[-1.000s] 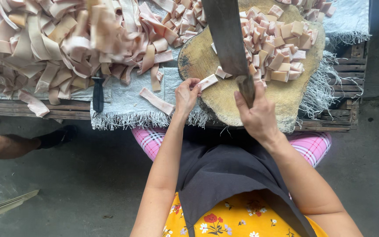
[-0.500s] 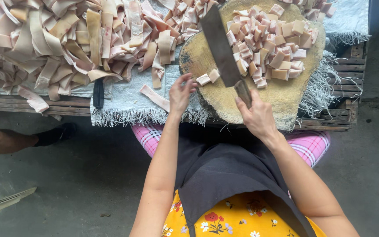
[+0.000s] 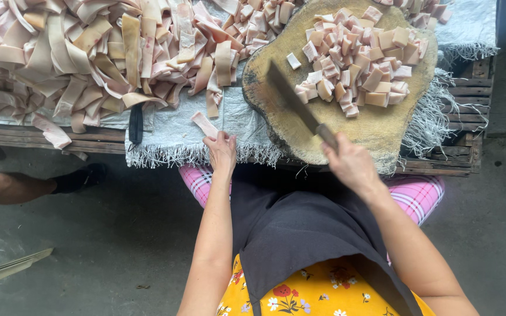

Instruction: The person sits cross-legged on the floor and uses a large cleaver to chop strips of pork skin into small cubes on a wooden cutting board. They repeatedly pick up strips from a pile on the left, cut them into pieces, and push the finished cubes to the right side of the board.

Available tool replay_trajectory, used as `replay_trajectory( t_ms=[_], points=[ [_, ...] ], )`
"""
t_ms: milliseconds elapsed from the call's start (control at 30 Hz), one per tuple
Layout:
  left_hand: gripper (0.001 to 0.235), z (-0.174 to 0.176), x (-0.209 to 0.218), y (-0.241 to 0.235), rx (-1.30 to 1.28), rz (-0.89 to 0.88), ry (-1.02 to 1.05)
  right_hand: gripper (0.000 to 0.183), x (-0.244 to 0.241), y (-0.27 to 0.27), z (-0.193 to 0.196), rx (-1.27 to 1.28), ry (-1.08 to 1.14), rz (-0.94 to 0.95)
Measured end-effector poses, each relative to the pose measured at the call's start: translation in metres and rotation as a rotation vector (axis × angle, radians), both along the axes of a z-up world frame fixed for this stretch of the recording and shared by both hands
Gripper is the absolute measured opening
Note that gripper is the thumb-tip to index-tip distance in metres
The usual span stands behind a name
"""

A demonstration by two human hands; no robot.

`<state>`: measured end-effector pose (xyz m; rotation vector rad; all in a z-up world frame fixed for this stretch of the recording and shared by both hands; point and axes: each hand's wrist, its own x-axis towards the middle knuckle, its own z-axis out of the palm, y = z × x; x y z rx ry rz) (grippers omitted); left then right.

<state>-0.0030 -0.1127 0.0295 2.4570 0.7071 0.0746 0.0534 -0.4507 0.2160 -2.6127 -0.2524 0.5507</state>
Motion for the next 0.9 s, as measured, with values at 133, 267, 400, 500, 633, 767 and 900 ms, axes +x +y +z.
replay_trajectory(
  t_ms=[133, 267, 400, 500, 633, 767, 900],
  points=[
    [0.053, 0.001, -0.005, 0.009, -0.127, 0.16, -0.017, 0.044, 0.019, -0.034, -0.005, -0.031, -0.1, -0.193],
    [0.088, 0.012, -0.009, 0.015, -0.046, 0.246, 0.131, 0.045, 0.019, -0.033, -0.011, -0.031, -0.091, -0.218],
    [0.079, -0.009, -0.012, 0.026, 0.037, 0.232, 0.149, 0.046, 0.022, -0.033, -0.009, -0.04, -0.037, -0.191],
    [0.065, -0.022, -0.018, 0.051, -0.077, 0.279, 0.114, 0.049, 0.026, -0.038, -0.005, 0.039, 0.002, -0.215],
    [0.045, 0.018, -0.037, 0.066, -0.721, 0.401, 0.034, 0.049, 0.031, -0.044, -0.005, 0.033, 0.036, -0.218],
    [0.037, 0.104, -0.05, 0.065, -0.959, 0.342, -0.082, 0.049, 0.036, -0.047, -0.007, 0.036, 0.053, -0.204],
    [0.041, 0.189, -0.036, 0.048, -1.045, 0.106, -0.106, 0.048, 0.039, -0.045, 0.005, 0.054, 0.068, -0.195]
  ],
)
